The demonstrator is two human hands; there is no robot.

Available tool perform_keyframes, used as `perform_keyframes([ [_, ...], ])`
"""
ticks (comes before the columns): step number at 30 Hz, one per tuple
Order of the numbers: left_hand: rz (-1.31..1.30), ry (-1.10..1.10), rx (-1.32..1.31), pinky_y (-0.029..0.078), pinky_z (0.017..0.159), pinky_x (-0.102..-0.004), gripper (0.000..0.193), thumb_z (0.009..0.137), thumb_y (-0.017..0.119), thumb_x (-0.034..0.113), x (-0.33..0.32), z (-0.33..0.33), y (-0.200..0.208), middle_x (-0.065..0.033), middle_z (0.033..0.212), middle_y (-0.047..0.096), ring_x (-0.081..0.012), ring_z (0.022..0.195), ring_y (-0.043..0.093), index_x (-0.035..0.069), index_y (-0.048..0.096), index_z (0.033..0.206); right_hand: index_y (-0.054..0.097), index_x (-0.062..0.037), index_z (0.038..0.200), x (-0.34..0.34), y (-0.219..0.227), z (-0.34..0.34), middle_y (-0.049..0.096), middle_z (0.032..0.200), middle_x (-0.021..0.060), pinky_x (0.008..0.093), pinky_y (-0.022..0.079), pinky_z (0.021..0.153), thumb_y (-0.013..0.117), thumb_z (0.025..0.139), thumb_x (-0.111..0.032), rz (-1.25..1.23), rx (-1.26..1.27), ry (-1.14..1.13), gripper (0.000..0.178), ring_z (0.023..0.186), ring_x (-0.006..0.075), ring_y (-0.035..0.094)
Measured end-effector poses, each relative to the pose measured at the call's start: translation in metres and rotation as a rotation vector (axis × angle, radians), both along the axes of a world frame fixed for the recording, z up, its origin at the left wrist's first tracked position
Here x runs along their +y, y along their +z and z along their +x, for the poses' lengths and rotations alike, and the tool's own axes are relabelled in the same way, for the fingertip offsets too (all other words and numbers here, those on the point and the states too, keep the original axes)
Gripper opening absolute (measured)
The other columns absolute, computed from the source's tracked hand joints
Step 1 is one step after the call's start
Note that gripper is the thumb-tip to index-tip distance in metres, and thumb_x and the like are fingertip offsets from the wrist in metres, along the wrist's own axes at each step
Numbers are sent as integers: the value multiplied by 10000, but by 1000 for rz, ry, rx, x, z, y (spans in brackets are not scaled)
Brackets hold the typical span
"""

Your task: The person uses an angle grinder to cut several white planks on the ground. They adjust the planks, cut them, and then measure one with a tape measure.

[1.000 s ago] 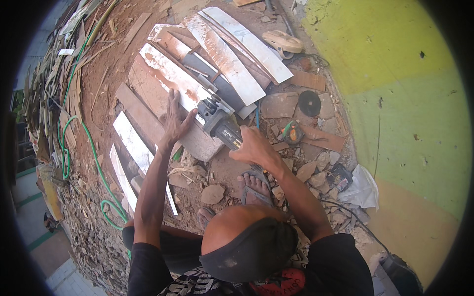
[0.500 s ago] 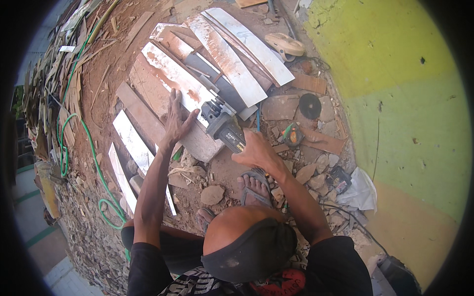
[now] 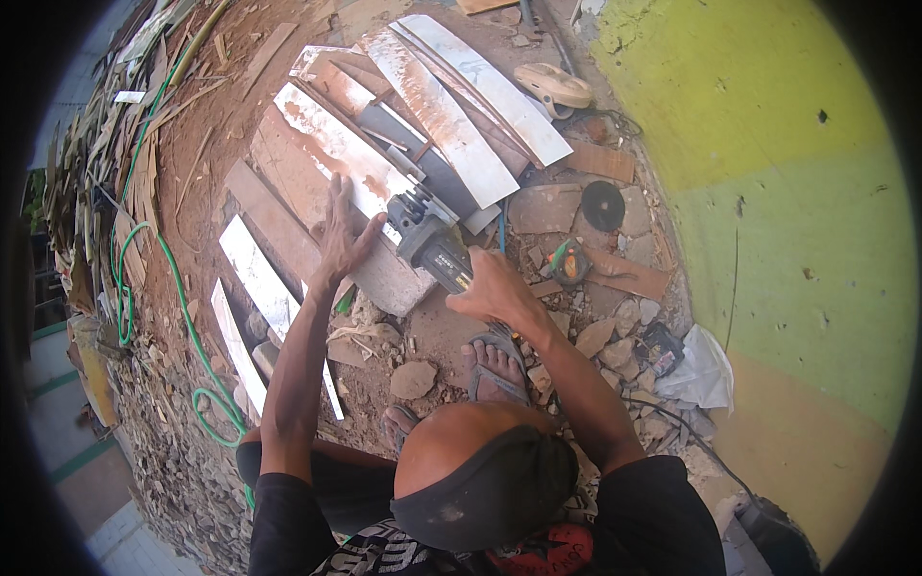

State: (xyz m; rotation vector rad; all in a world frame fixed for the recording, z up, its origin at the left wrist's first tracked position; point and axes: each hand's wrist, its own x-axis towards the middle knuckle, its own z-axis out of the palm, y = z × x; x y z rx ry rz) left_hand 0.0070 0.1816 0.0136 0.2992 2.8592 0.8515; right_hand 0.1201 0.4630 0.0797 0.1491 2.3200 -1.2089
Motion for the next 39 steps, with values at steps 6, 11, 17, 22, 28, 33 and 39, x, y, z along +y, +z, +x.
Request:
perform_keyframes([
  [6,3,2,26,223,1162,-660,1071,894,614,710,-1,0,-4,-211,1721,79,-364,1591,113,35,216,1624,627,74,999,2,5,6,702,813,256,448,561,719,764,651,-257,-10,78,10,500,737,369,708],
  [11,3,-6,27,228,1161,-665,1071,897,612,710,-2,-1,-6,-219,1718,81,-369,1590,111,22,220,1618,625,73,1007,2,3,11,701,807,255,450,559,710,764,649,-262,-47,141,-15,510,726,390,704],
  [17,31,1,27,191,1184,-689,1057,899,609,714,-1,1,-4,-212,1718,76,-386,1589,90,28,238,1614,625,63,1044,4,6,11,702,860,280,472,561,780,754,656,-253,-8,1,14,517,812,442,703],
  [22,15,0,1,160,1205,-688,1051,899,624,697,0,0,-1,-215,1718,64,-398,1586,81,22,244,1610,617,90,1049,5,2,14,700,911,325,486,565,834,751,660,-251,7,-41,9,534,889,476,712],
  [28,32,-1,-2,157,1213,-675,1050,899,626,692,1,2,1,-207,1720,59,-395,1587,80,19,244,1609,616,93,1022,3,9,10,695,898,314,483,558,811,744,660,-236,10,-55,10,506,871,458,709],
  [33,29,-5,-3,156,1212,-677,1053,899,623,695,-1,1,1,-206,1721,60,-392,1587,80,20,240,1611,624,86,964,-2,18,4,688,861,289,477,546,777,735,664,-226,-18,-15,6,447,830,440,701],
  [39,-14,-1,-4,188,1185,-686,1055,895,619,709,0,0,-1,-188,1727,62,-375,1591,87,38,245,1617,633,61,919,-5,-10,6,679,752,241,451,542,677,752,645,-255,-15,89,-43,435,670,351,670],
])
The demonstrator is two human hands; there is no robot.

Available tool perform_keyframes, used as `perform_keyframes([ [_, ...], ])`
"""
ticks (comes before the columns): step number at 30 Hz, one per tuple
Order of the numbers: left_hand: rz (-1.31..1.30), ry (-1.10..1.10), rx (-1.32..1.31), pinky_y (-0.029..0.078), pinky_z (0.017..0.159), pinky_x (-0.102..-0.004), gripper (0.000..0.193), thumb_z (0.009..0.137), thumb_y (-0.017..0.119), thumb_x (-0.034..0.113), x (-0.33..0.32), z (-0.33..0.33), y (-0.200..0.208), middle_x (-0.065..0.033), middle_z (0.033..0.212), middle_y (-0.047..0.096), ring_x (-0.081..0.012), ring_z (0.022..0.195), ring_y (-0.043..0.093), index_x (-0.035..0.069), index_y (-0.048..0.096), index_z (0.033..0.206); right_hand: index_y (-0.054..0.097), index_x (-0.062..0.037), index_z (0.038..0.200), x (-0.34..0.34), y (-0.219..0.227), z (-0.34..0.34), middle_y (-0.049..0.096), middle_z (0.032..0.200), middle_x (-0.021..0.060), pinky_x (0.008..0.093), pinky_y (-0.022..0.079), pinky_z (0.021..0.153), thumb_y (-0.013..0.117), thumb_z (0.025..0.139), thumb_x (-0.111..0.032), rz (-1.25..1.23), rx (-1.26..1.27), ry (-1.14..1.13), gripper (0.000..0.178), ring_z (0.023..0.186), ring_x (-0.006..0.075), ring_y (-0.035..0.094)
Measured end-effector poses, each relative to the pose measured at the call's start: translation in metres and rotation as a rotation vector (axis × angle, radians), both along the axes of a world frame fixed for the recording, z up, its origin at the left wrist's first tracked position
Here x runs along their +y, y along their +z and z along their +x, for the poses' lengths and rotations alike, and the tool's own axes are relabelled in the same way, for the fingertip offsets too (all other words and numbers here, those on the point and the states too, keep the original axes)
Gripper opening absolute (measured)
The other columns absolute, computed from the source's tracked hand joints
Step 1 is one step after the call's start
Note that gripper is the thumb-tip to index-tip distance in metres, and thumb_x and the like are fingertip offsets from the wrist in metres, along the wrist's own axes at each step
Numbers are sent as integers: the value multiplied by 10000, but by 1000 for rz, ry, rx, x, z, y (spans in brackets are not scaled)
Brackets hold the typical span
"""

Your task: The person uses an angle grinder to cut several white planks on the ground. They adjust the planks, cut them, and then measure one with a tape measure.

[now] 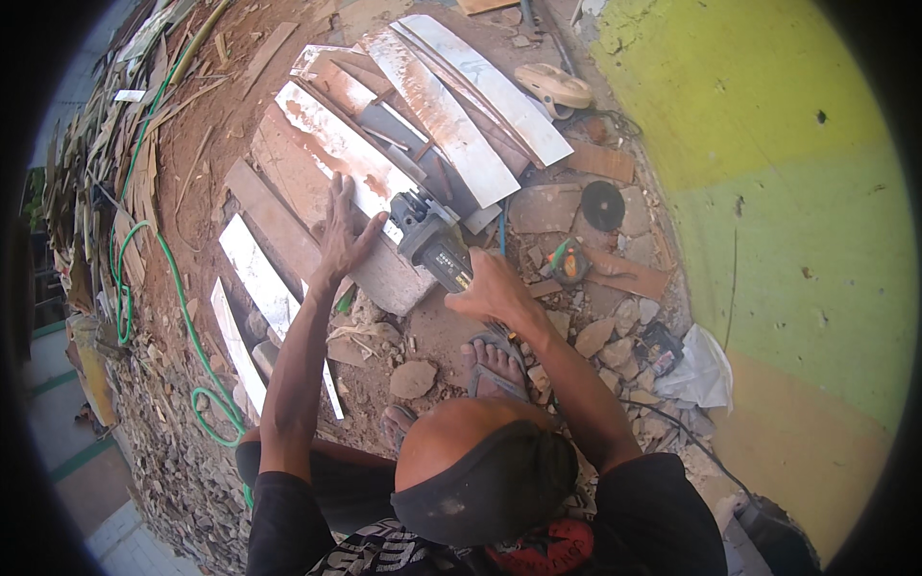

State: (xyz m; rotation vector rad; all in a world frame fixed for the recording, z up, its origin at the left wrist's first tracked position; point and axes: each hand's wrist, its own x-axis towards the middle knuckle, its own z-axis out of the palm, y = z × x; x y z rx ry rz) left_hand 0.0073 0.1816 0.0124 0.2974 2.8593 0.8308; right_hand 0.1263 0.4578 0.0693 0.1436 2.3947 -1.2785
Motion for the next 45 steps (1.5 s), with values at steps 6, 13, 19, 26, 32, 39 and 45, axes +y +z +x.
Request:
perform_keyframes([
  [6,-1,5,-4,196,1184,-678,1049,899,622,695,1,0,2,-189,1727,59,-363,1594,85,32,242,1619,642,49,923,2,-8,2,683,746,227,453,544,685,759,641,-260,12,41,9,434,665,354,672],
  [13,3,-3,17,193,1215,-632,1040,908,634,664,1,0,3,-203,1721,63,-375,1589,90,16,232,1614,630,41,937,4,2,5,695,762,231,462,550,691,767,639,-263,-3,53,12,447,691,383,694],
  [19,-15,-22,7,195,1243,-580,996,935,660,592,1,0,2,-240,1709,62,-422,1578,82,-13,229,1598,625,50,938,5,1,8,689,752,238,459,553,687,775,637,-274,4,104,0,467,683,385,692],
  [26,-51,-18,-9,189,1242,-589,1017,927,658,609,2,0,3,-239,1710,56,-415,1581,72,-4,214,1607,623,48,890,10,0,12,679,726,224,461,543,674,768,634,-274,-13,8,21,436,657,374,676],
  [32,-75,-11,-28,178,1249,-580,1018,929,651,613,2,1,6,-236,1710,57,-411,1582,73,-3,211,1608,622,46,876,12,-2,15,674,714,217,458,540,668,762,634,-266,-15,9,13,418,642,361,667],
  [39,-62,-17,-17,173,1257,-572,1025,924,645,633,1,0,4,-220,1714,58,-401,1582,82,5,214,1609,621,55,895,11,-7,13,685,738,223,449,544,670,763,638,-252,-6,-5,22,424,661,336,678],
  [45,-62,-17,-25,176,1254,-576,1027,923,644,636,1,-1,4,-216,1715,58,-401,1582,85,8,213,1612,628,55,910,12,-5,13,693,755,231,448,550,676,768,651,-260,-15,-40,-5,431,670,345,685],
])
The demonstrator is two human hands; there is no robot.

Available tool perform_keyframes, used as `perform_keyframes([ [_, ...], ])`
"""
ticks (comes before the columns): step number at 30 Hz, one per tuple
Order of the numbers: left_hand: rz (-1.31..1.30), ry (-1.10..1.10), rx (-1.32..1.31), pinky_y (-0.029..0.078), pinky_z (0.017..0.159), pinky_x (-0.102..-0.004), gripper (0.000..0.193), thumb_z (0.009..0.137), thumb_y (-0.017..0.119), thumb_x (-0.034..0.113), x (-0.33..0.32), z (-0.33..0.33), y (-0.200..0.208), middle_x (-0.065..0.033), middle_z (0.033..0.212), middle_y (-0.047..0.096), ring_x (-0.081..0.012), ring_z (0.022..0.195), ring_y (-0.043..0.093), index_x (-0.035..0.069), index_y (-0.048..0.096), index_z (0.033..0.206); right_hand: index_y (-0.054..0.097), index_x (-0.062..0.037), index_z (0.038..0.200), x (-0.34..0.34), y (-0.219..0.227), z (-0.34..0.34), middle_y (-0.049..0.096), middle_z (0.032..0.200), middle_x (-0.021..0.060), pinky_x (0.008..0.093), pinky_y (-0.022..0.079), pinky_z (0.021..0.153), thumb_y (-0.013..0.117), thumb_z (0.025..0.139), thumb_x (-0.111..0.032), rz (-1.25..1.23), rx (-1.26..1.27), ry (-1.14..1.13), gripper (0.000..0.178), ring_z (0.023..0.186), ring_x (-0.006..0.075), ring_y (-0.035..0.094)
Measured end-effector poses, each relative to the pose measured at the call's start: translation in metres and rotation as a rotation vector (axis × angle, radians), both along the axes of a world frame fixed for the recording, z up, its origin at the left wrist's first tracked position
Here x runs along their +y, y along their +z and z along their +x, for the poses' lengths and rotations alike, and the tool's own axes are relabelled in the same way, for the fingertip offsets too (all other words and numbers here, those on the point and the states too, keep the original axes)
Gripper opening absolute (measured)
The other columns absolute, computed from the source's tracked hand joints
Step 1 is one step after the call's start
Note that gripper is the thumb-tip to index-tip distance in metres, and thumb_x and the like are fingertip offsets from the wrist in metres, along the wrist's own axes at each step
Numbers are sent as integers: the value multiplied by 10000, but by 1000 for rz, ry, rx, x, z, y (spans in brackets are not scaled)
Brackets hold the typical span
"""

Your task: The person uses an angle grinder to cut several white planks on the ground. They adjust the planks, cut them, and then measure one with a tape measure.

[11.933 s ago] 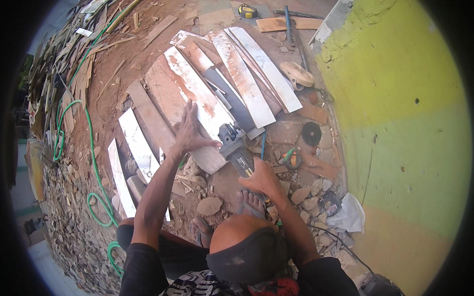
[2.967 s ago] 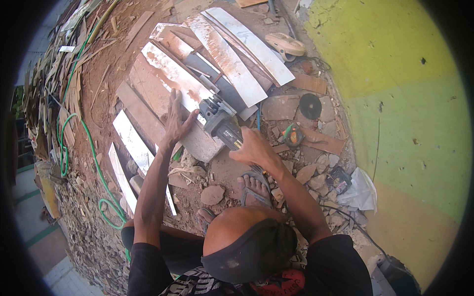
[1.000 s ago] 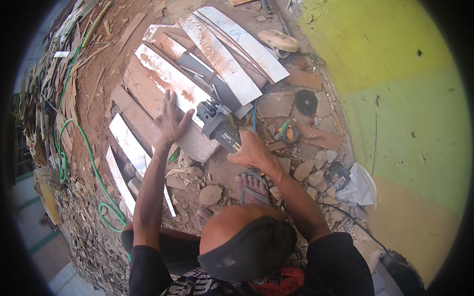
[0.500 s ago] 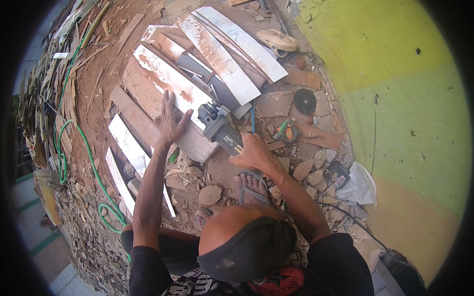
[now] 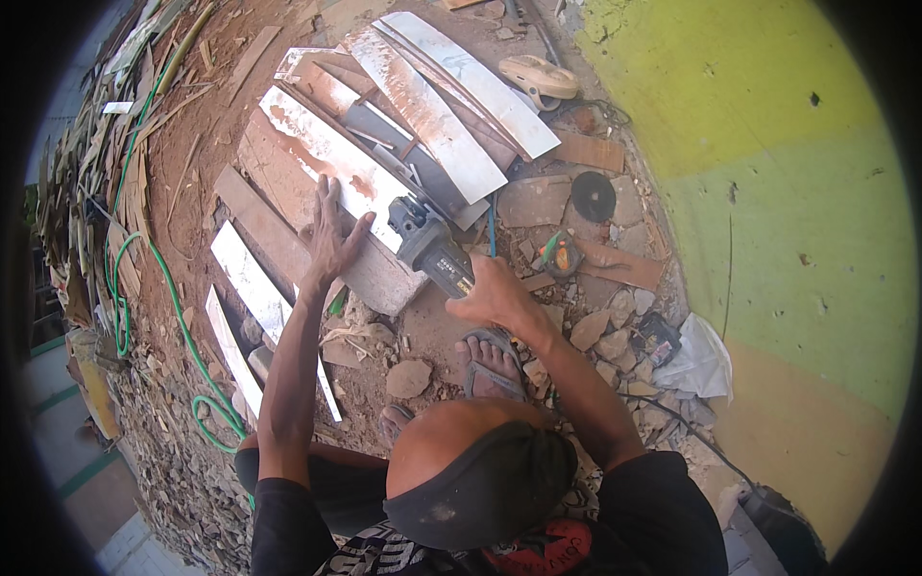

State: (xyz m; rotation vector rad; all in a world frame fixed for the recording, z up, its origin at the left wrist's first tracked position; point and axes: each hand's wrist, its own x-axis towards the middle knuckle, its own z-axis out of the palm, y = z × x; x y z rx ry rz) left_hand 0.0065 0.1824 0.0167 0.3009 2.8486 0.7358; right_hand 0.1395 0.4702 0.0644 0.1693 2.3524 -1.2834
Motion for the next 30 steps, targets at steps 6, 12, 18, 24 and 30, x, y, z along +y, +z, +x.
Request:
perform_keyframes([
  [6,10,26,54,214,1201,-593,1069,897,585,732,-5,1,-8,-165,1731,79,-334,1593,123,38,225,1627,628,50,899,-6,3,-1,677,739,234,455,551,682,771,657,-262,-21,30,22,420,658,360,675],
  [12,23,22,38,170,1254,-556,1044,911,591,709,1,2,-3,-182,1724,76,-351,1593,91,28,232,1617,645,67,929,-7,12,-10,703,829,264,473,554,780,737,665,-228,-54,-4,10,406,798,435,705],
  [18,15,17,46,176,1250,-562,1034,919,596,697,2,2,-1,-186,1722,83,-364,1590,92,27,230,1617,644,72,911,-4,10,-5,708,840,275,469,562,775,733,665,-225,-26,-64,16,395,817,436,720],
  [24,30,8,74,184,1250,-555,1029,920,610,684,0,1,-7,-195,1719,86,-376,1586,105,23,235,1613,619,53,859,-5,3,-2,671,715,228,448,546,674,763,652,-246,-54,30,-17,391,661,349,687],
  [30,14,22,59,183,1256,-539,1030,919,617,679,5,3,1,-194,1717,98,-379,1582,119,17,236,1611,627,51,882,-4,-4,2,682,733,228,447,548,679,763,657,-240,-55,30,-23,392,676,345,699],
])
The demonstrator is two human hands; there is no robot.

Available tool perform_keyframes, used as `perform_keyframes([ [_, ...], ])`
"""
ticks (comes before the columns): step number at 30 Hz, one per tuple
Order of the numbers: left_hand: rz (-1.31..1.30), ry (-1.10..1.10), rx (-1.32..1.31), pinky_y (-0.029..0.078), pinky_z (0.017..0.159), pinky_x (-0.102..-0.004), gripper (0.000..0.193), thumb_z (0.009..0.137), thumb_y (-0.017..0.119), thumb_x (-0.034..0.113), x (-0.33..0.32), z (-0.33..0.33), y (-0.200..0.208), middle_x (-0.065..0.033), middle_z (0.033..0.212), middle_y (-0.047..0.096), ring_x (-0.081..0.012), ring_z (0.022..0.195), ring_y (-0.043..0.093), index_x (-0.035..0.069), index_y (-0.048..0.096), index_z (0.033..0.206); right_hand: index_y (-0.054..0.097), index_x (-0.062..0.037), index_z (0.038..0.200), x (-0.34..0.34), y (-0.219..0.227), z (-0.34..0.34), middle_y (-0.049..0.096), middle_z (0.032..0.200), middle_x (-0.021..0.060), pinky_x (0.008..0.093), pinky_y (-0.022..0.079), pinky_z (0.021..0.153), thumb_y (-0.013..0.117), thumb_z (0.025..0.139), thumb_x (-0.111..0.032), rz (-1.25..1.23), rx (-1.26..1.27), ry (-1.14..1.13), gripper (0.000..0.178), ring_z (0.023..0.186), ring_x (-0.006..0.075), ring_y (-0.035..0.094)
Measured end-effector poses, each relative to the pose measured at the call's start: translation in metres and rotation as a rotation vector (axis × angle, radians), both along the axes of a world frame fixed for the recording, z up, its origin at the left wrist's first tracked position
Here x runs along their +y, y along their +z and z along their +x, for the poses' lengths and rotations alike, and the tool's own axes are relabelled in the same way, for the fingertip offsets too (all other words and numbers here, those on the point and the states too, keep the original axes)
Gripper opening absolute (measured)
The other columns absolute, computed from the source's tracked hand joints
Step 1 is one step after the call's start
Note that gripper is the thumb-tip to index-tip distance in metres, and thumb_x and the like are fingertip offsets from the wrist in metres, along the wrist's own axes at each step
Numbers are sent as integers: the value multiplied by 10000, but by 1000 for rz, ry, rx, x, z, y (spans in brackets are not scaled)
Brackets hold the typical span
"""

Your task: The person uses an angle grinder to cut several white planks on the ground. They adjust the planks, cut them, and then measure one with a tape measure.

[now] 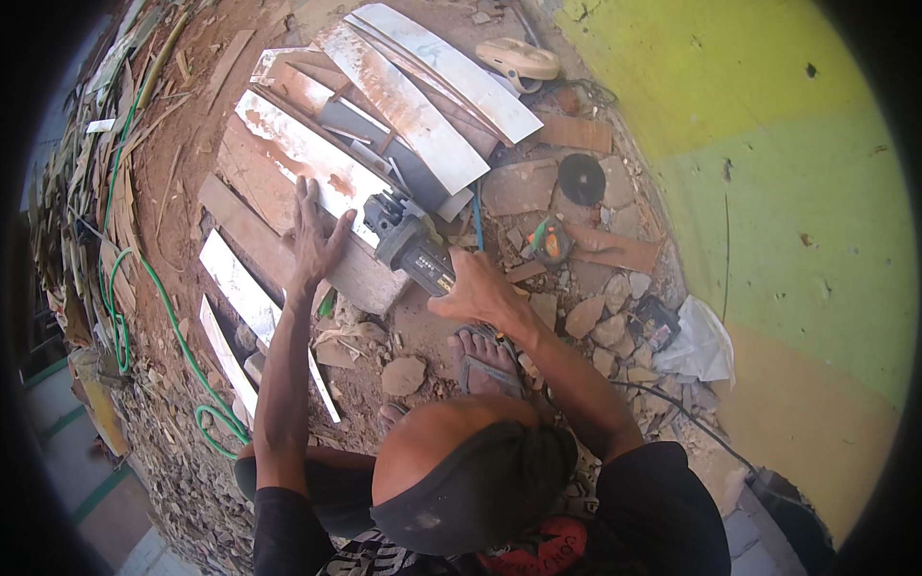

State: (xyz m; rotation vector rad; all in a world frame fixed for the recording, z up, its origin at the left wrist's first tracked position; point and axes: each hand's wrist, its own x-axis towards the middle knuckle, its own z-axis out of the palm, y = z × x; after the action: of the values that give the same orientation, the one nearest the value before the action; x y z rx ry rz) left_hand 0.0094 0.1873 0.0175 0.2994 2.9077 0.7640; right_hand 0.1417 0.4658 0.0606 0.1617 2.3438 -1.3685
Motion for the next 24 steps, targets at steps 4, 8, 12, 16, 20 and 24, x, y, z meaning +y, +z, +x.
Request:
perform_keyframes([
  [4,-13,4,4,181,1257,-542,1035,917,613,687,-1,0,1,-195,1715,107,-377,1582,121,15,239,1610,629,51,901,-1,0,1,684,740,225,444,549,677,764,657,-241,6,-25,-4,404,669,340,695],
  [8,-39,11,-16,169,1249,-576,1053,904,605,714,0,0,1,-188,1719,98,-374,1583,122,27,239,1614,628,50,908,1,2,2,686,743,226,445,550,675,766,653,-250,6,-46,-2,418,667,344,692],
  [12,6,14,-15,156,1233,-615,1069,892,601,735,-1,0,-3,-168,1725,88,-371,1586,118,46,232,1621,626,54,918,2,2,5,686,745,229,449,552,676,768,651,-258,-8,-35,-5,435,669,348,692],
  [16,-27,25,-38,142,1227,-631,1067,895,593,739,1,1,2,-160,1728,84,-369,1588,107,49,228,1623,624,76,940,4,6,6,692,771,248,453,561,708,765,653,-251,-14,-48,-5,457,710,366,704],
  [20,24,3,5,130,1228,-638,1066,902,585,734,-3,-1,-2,-165,1726,81,-366,1590,92,47,213,1626,626,98,949,4,14,6,706,818,283,458,571,759,756,650,-241,-2,-104,10,470,772,400,724],
  [24,21,28,9,144,1241,-600,988,944,638,608,0,4,0,-211,1714,90,-379,1585,106,48,201,1631,632,49,959,8,6,15,684,766,205,429,545,681,788,661,-262,-6,-46,-27,458,668,315,661],
])
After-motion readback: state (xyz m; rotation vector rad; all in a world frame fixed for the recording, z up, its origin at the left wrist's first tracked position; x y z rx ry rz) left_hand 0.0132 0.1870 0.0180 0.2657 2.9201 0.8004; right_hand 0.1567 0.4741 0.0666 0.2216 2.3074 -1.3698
